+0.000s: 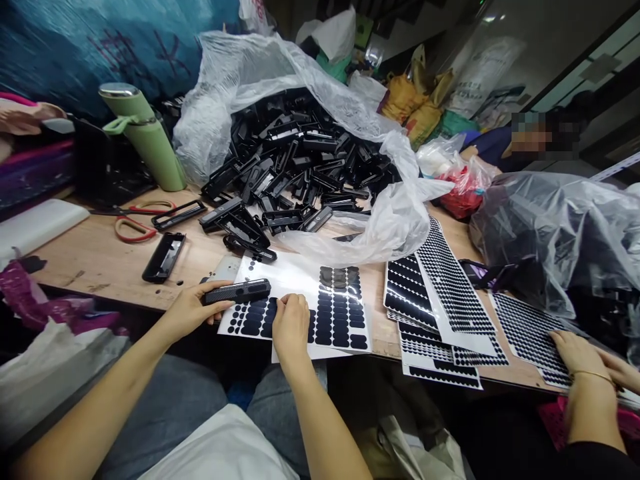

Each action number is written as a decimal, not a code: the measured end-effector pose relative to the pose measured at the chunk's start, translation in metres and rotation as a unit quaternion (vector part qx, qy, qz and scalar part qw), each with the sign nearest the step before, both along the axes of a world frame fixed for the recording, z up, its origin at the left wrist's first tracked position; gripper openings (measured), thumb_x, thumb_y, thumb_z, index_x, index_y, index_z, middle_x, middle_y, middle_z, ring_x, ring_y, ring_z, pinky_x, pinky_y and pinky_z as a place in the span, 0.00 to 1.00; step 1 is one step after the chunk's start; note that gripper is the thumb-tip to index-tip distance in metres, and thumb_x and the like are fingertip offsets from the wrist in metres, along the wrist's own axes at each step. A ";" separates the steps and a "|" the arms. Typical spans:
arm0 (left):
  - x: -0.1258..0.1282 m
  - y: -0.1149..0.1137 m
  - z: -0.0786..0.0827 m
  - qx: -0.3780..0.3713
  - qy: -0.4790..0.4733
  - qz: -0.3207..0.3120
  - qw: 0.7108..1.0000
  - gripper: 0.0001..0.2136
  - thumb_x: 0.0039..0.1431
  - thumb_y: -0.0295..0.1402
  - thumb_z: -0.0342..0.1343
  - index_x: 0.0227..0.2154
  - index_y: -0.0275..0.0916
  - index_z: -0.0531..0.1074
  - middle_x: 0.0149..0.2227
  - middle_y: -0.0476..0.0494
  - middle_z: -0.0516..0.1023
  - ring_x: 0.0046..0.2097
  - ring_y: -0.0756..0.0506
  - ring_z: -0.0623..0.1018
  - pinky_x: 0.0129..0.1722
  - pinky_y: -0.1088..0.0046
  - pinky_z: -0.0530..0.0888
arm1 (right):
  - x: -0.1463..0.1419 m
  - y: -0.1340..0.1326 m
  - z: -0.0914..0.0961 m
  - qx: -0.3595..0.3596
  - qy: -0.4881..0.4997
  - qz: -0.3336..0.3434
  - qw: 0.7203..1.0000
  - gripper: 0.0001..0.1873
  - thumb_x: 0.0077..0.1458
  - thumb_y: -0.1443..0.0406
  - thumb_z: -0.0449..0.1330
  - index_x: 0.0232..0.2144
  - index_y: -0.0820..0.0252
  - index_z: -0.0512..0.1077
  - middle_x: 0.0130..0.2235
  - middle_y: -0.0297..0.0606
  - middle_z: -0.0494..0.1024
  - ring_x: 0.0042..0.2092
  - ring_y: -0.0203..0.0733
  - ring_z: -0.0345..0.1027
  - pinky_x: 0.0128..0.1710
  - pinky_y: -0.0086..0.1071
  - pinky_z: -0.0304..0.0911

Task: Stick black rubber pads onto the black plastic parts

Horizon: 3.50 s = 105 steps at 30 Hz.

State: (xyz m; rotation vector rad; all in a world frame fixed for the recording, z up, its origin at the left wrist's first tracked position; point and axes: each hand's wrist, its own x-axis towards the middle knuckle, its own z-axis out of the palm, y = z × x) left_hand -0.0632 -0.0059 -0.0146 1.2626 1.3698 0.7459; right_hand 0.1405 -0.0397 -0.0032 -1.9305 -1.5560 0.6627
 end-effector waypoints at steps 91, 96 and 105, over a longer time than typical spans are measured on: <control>-0.041 -0.030 0.008 0.004 -0.027 0.118 0.993 0.27 0.43 0.36 0.63 0.48 0.33 0.68 0.15 0.53 0.70 0.17 0.52 0.69 0.16 0.80 0.63 | -0.052 0.055 0.017 0.003 0.084 0.194 0.977 0.07 0.55 0.65 0.49 0.26 0.59 0.64 0.34 0.40 0.68 0.37 0.41 0.63 0.39 0.34 0.58; -0.037 -0.032 0.008 0.029 0.006 0.131 0.991 0.26 0.41 0.36 0.64 0.46 0.34 0.70 0.15 0.53 0.70 0.18 0.50 0.71 0.16 0.78 0.66 | -0.076 0.038 0.021 -0.024 0.129 0.224 0.966 0.06 0.52 0.65 0.50 0.24 0.58 0.62 0.33 0.37 0.66 0.37 0.39 0.62 0.39 0.33 0.58; -0.035 -0.033 0.007 0.046 0.053 0.129 0.989 0.26 0.42 0.38 0.63 0.46 0.34 0.70 0.17 0.53 0.71 0.19 0.49 0.72 0.17 0.77 0.68 | -0.085 0.036 0.015 -0.035 0.107 0.200 0.973 0.06 0.53 0.67 0.50 0.25 0.59 0.63 0.35 0.41 0.66 0.39 0.41 0.62 0.43 0.35 0.58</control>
